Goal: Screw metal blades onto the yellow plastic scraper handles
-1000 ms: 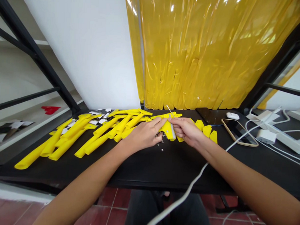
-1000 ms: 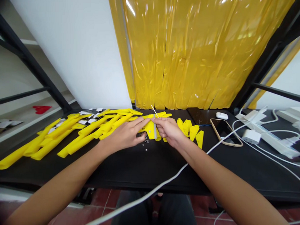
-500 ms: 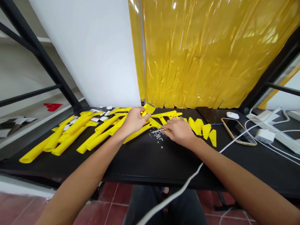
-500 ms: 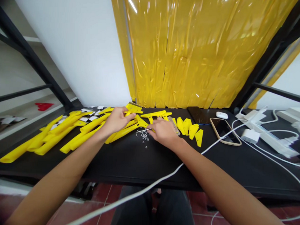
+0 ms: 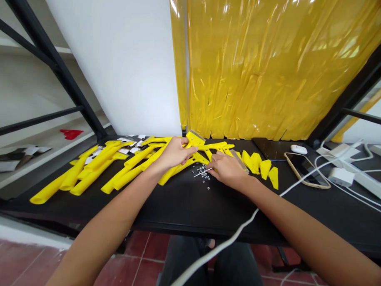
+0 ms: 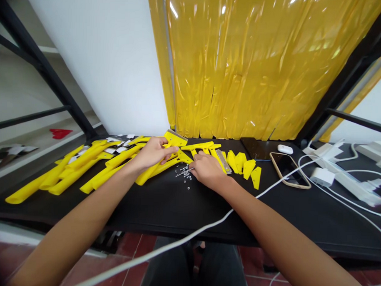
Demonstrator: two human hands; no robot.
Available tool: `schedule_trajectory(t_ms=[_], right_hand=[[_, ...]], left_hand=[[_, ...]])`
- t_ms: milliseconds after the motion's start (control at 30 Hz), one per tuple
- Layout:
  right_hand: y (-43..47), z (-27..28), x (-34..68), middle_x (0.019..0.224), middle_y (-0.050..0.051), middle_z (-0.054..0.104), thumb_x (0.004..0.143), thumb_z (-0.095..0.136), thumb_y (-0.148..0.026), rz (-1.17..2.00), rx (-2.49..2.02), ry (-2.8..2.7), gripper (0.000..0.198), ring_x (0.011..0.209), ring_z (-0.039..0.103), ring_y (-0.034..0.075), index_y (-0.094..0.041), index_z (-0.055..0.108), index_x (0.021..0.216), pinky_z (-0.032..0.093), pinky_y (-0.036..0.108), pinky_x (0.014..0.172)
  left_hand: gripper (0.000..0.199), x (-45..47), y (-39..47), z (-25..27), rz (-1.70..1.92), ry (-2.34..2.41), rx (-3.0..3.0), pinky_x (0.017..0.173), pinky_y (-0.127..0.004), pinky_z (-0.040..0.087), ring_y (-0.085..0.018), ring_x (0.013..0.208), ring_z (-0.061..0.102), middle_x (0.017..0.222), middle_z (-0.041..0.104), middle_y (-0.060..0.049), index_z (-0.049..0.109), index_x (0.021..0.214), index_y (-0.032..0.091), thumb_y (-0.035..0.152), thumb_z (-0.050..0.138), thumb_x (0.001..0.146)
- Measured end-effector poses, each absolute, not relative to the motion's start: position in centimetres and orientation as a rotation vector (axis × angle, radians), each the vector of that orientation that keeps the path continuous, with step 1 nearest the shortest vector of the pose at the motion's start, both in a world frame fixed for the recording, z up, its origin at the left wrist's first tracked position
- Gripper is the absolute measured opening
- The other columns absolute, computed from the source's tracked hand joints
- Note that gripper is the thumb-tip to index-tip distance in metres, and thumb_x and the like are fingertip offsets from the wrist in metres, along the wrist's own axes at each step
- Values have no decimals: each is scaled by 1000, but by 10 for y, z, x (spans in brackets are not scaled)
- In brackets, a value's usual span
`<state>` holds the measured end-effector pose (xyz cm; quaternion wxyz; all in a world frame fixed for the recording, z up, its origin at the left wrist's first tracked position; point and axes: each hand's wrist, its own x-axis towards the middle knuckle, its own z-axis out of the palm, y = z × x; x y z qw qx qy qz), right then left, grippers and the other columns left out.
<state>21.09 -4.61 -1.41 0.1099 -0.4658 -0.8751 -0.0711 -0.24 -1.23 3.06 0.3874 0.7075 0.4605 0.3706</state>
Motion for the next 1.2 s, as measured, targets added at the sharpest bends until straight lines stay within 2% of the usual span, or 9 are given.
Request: schedule_trajectory(t_ms=[200, 367, 467, 567, 700, 933, 1200], right_hand=[[-42, -22, 209, 93, 8, 71, 95, 64, -29, -65, -1301, -2561, 17, 97, 59, 25, -22, 79, 95, 42, 34, 78], [-40, -24, 209, 94, 8, 74, 95, 60, -19, 21, -1249, -2515, 17, 99, 61, 25, -20, 77, 91, 44, 33, 78], [-40, -19, 210, 88, 7, 74, 88, 63, -15, 68, -1225, -2408, 12, 93, 63, 23, -19, 74, 87, 46, 33, 78], [-42, -12, 212, 86, 3, 75, 80, 66, -12, 265, -1175, -2138, 14, 82, 65, 18, -20, 74, 89, 48, 30, 76], [-42, -5, 216, 88, 2, 77, 83, 69, -24, 495, -1043, -1792, 11, 73, 66, 16, -21, 75, 93, 49, 28, 67], [-45, 1, 216, 86, 4, 71, 88, 71, -34, 366, -913, -1707, 15, 75, 60, 16, -22, 79, 93, 45, 30, 65], [-44, -2, 216, 85, 3, 68, 90, 70, -40, 410, -953, -1719, 20, 74, 58, 16, -22, 79, 94, 46, 30, 66]], left_hand=[[31, -3, -12, 34, 913, 1070, 1698, 41, -25, 31, -8, 36, 44, 49, 51, 4, 49, 67, 20, 27, 75, 83], [40, -4, -9, 31, 911, 1100, 1707, 41, -23, 31, -8, 37, 46, 49, 52, 3, 44, 62, 20, 27, 80, 79], [38, -5, -10, 34, 908, 1060, 1636, 40, -23, 30, -7, 36, 44, 49, 52, 3, 48, 63, 20, 26, 81, 78], [30, -5, -11, 38, 855, 985, 1503, 39, -22, 30, -6, 37, 43, 49, 52, 2, 54, 66, 18, 24, 80, 80], [26, 0, -15, 39, 784, 940, 1342, 38, -22, 29, -6, 39, 44, 51, 52, 2, 57, 69, 17, 21, 80, 79], [25, 11, -26, 34, 716, 816, 1239, 38, -20, 31, -5, 46, 46, 64, 57, 1, 61, 80, 13, 18, 84, 75], [27, 10, -29, 34, 744, 852, 1281, 38, -20, 31, -6, 44, 45, 57, 53, 3, 59, 77, 15, 21, 85, 75]])
